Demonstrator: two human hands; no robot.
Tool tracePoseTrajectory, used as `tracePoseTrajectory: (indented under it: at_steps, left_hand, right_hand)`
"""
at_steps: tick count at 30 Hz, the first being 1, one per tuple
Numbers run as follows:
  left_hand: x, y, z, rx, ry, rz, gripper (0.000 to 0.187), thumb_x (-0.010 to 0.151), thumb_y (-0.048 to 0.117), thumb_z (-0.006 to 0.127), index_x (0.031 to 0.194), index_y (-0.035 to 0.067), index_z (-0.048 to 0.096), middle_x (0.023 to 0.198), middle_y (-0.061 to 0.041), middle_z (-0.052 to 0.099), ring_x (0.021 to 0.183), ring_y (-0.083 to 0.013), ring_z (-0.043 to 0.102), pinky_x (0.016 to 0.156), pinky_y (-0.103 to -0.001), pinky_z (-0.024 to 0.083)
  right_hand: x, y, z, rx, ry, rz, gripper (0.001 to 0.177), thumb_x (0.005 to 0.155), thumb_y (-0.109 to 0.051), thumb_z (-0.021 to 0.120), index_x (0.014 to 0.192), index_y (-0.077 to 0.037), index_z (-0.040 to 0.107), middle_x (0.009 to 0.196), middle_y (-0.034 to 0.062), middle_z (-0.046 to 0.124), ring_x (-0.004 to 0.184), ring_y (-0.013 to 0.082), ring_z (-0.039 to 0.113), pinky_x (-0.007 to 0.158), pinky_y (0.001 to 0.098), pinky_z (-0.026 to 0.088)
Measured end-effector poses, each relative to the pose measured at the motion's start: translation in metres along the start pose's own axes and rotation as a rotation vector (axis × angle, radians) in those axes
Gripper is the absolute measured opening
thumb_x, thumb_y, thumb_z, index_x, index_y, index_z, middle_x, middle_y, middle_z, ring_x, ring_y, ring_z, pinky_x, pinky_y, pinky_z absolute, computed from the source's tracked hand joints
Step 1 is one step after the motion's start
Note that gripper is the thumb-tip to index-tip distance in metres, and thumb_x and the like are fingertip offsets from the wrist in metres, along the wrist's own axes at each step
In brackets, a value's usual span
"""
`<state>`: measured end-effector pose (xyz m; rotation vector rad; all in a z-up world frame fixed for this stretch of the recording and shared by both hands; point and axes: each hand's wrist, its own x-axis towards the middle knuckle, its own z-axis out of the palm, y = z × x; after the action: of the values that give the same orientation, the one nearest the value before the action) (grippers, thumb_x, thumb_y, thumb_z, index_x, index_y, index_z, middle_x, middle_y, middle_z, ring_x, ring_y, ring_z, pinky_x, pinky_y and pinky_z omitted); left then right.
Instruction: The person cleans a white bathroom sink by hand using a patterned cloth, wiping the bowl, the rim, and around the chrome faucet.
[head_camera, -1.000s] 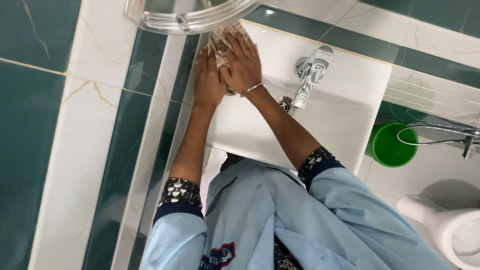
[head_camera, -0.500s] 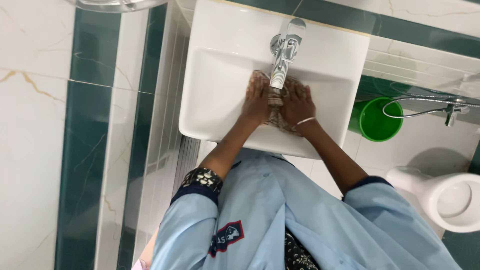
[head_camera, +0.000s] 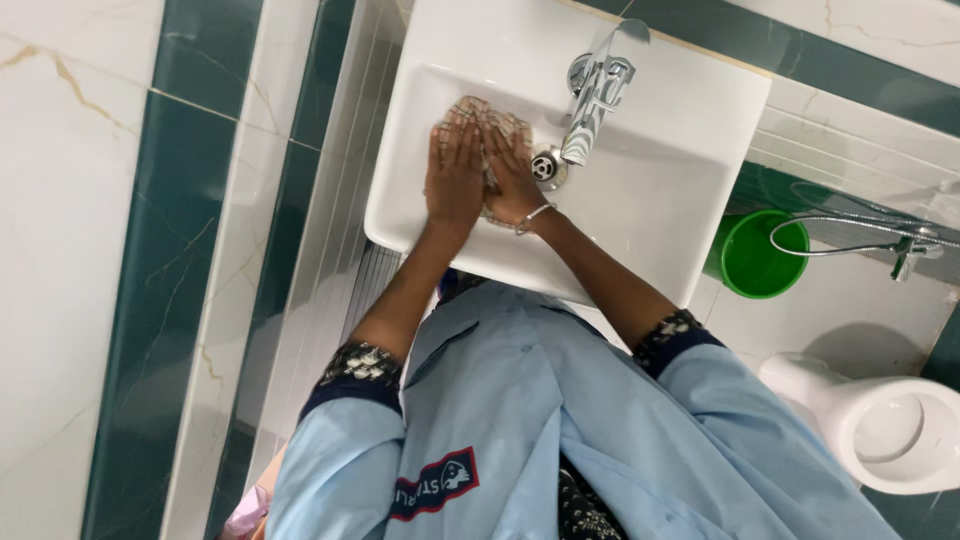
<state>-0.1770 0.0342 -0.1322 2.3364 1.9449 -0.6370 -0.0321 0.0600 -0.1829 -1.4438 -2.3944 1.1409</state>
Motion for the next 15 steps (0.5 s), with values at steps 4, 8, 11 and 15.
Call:
tracePoseTrajectory:
  at_steps: [4, 8, 11, 15]
  left_hand:
    - [-0.092, -0.056, -0.032, -0.277, 0.189, -0.111, 0.072, 0.098, 0.031, 0.058, 0.158, -0.002, 0.037, 0.172, -0.013, 0.025, 0.161, -0.0264, 0.012, 0.129, -0.052, 0.002]
    - [-0.161, -0.039, -0.063, -0.406, 0.372, -0.250, 0.062, 0.095, 0.013, 0.059, 0.155, -0.001, 0.048, 0.162, -0.015, 0.042, 0.156, -0.0313, 0.029, 0.127, -0.053, 0.017]
    - [-0.172, -0.002, -0.076, -0.813, 0.382, -0.178, 0.055, 0.089, 0.012, 0.059, 0.142, -0.003, 0.056, 0.142, -0.021, 0.055, 0.138, -0.0359, 0.045, 0.115, -0.055, 0.030]
    - [-0.136, 0.073, -0.069, -0.951, 0.130, 0.194, 0.055, 0.093, 0.023, 0.059, 0.143, -0.001, 0.053, 0.136, -0.018, 0.060, 0.128, -0.0338, 0.053, 0.106, -0.052, 0.039]
  right_hand:
    - [0.019, -0.067, 0.021, 0.294, -0.125, -0.271, 0.109, 0.084, -0.015, 0.074, 0.165, -0.013, 0.002, 0.173, 0.0216, -0.004, 0.156, 0.0447, -0.011, 0.126, 0.0578, 0.005]
    - [-0.035, -0.074, -0.013, 0.412, -0.502, -0.311, 0.090, 0.092, -0.016, 0.070, 0.165, -0.014, 0.019, 0.174, 0.0208, 0.009, 0.161, 0.0391, 0.008, 0.126, 0.0464, 0.025]
    - [-0.075, -0.061, -0.050, 0.367, -0.484, -0.291, 0.070, 0.087, -0.024, 0.073, 0.150, -0.009, 0.046, 0.144, 0.0173, 0.056, 0.129, 0.0317, 0.056, 0.111, 0.0413, 0.046]
    - [-0.149, -0.012, -0.125, 0.234, -0.517, 0.124, 0.064, 0.083, -0.034, 0.074, 0.140, -0.012, 0.057, 0.126, 0.0129, 0.071, 0.113, 0.0261, 0.067, 0.104, 0.0428, 0.051]
